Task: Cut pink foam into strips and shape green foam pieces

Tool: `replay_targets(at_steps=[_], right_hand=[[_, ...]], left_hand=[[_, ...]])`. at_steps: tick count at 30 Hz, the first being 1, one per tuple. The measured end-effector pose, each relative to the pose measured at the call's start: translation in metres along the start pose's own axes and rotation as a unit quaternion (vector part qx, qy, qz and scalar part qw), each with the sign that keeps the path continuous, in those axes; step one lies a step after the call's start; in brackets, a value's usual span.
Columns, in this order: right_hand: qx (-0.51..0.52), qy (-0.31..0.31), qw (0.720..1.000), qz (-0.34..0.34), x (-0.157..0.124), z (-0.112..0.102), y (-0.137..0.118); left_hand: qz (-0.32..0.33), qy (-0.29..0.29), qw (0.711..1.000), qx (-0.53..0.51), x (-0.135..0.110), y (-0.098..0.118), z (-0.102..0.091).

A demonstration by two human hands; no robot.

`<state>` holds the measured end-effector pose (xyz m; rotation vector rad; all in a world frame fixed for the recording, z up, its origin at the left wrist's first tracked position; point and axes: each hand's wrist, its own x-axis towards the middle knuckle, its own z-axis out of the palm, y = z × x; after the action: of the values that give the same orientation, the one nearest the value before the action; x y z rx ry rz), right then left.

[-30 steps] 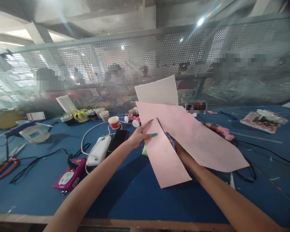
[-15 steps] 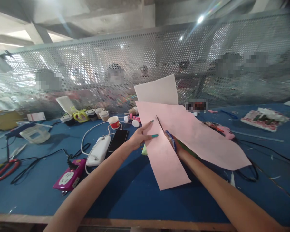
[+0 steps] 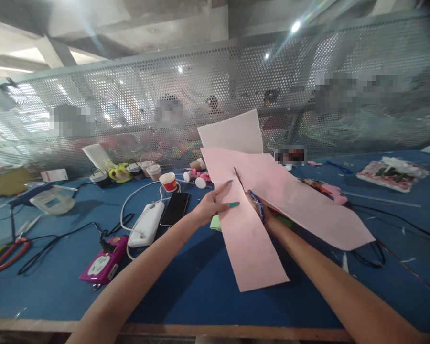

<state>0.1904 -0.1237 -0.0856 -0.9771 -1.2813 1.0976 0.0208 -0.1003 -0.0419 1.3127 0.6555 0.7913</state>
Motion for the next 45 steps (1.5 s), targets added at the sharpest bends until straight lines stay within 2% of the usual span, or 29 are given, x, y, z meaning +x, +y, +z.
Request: replay_targets(at_steps=[5,9,12,17,20,23,27,33,45], right_hand=[[-0.009,-0.018,1.0,-0.012,0.002,-0.005,-0.004],[-0.042,-0.014,0.998,-0.033,0.0,-0.007,-0.014],[-0.07,-0.006,0.996,-0.046,-0.003,-0.008,-0.021],[-0.099,-0.021,0.993,-0.054,-0.011,-0.009,-0.021],[-0.118,-0.03,0.992,-0.043,-0.018,-0.006,-0.022],[-0.132,-0.049,0.99,-0.026,-0.026,-0.001,-0.027],[-0.139,-0.055,0.989,-0.008,-0.03,0.004,-0.03],[-0.128,-0.056,0.99,-0.018,-0.025,0.005,-0.018],[-0.171,-0.031,0.984,-0.041,-0.024,0.005,-0.011]], left_hand=[[0.001,0.01,1.0,0.019,-0.003,0.003,0.008],[0.008,0.009,0.998,0.061,-0.005,0.01,0.008],[0.022,0.033,0.995,0.091,-0.001,0.018,-0.002],[0.073,0.132,0.987,0.06,0.011,0.03,-0.032],[0.1,0.116,0.988,0.006,0.016,0.027,-0.047],[0.11,0.093,0.989,-0.019,0.016,0.023,-0.052],[0.129,0.083,0.988,0.022,0.013,0.026,-0.051],[0.136,0.055,0.986,0.085,0.009,0.038,-0.05],[0.142,0.06,0.986,0.064,0.007,0.038,-0.043]])
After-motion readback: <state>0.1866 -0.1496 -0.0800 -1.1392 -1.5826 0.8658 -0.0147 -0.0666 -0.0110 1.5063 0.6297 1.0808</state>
